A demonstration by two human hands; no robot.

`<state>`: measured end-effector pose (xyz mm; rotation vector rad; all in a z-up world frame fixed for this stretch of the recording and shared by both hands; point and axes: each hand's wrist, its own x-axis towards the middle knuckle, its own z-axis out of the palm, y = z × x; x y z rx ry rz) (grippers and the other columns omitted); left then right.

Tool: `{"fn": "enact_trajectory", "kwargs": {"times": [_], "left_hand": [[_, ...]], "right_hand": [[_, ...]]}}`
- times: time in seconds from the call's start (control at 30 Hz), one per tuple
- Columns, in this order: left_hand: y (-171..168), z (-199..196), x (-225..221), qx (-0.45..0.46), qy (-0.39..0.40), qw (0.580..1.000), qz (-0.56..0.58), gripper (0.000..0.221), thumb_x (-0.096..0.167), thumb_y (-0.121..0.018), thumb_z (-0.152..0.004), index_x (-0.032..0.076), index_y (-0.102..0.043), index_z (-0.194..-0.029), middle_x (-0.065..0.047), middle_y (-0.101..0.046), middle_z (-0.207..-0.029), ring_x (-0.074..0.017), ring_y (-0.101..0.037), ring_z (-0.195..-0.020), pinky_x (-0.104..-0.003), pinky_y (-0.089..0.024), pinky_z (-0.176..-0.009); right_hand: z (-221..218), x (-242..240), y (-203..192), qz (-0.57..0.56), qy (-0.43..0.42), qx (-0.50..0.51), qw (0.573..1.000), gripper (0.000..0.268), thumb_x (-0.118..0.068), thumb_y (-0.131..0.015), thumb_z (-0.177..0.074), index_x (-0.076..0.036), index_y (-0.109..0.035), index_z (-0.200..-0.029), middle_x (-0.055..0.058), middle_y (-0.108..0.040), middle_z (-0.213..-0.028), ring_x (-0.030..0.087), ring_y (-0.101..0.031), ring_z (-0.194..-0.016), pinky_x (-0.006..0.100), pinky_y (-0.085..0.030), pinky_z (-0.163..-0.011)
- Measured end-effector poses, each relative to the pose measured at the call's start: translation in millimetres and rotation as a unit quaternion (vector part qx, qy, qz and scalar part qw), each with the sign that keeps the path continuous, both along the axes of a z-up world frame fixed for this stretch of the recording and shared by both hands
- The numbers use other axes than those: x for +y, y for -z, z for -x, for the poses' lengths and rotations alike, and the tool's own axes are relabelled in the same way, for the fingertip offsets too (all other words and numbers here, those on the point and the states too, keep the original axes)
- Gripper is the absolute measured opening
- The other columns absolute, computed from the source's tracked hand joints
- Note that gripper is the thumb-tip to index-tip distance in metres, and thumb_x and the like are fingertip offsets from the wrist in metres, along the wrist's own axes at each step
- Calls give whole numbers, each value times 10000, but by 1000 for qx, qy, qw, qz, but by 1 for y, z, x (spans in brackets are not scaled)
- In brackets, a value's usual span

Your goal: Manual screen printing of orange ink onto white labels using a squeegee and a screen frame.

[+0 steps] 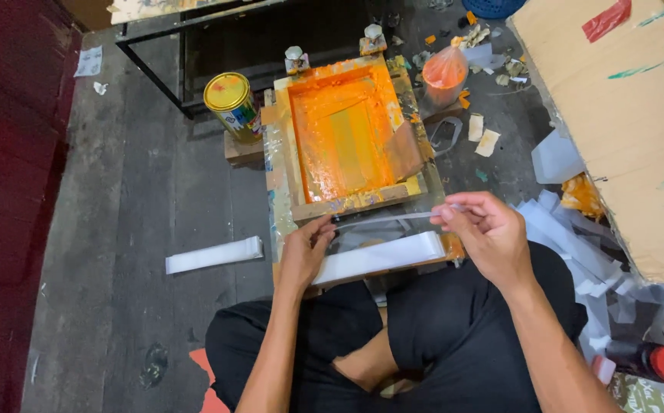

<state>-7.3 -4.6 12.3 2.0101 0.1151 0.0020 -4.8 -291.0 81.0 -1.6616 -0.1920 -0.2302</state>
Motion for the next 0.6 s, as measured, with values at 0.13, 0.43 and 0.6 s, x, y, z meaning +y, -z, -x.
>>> {"fn": "enact_trajectory", "kwargs": {"times": [0.13, 0.43, 0.6], "left_hand": [[2, 0, 12, 20, -13, 1000, -17, 324, 97, -734, -901, 39, -754, -1219, -169, -792, -1048, -312, -742, -943, -413, -591, -831], [4, -7, 33, -19, -127, 988, -89, 236, 134, -786, -872, 46, -676, -1061, -100, -628, -913, -289, -666, -870, -439, -548, -790], [8, -14, 34, 18, -118, 980, -162, 405, 223, -757, -926, 28, -662, -1268, -112, -622, -1029, -317, -642, -1044, -462, -516, -942]], "right_hand": [[3, 3, -2, 10, -6, 2, 1000, 241, -51, -748, -908, 74, -689, -1106, 233, -769, -936, 211, -750, -817, 338, -625, -753], [11, 11, -12, 180, 27, -42, 982, 171, -134, -815, -845, -60, -811, -999, 149, -798, -797, 251, -784, -772, 341, -606, -702], [19, 27, -23, 252, 13, -109, 961, 75, -117, -807, -843, -114, -810, -918, 117, -775, -720, 268, -763, -688, 337, -602, -623]]}}
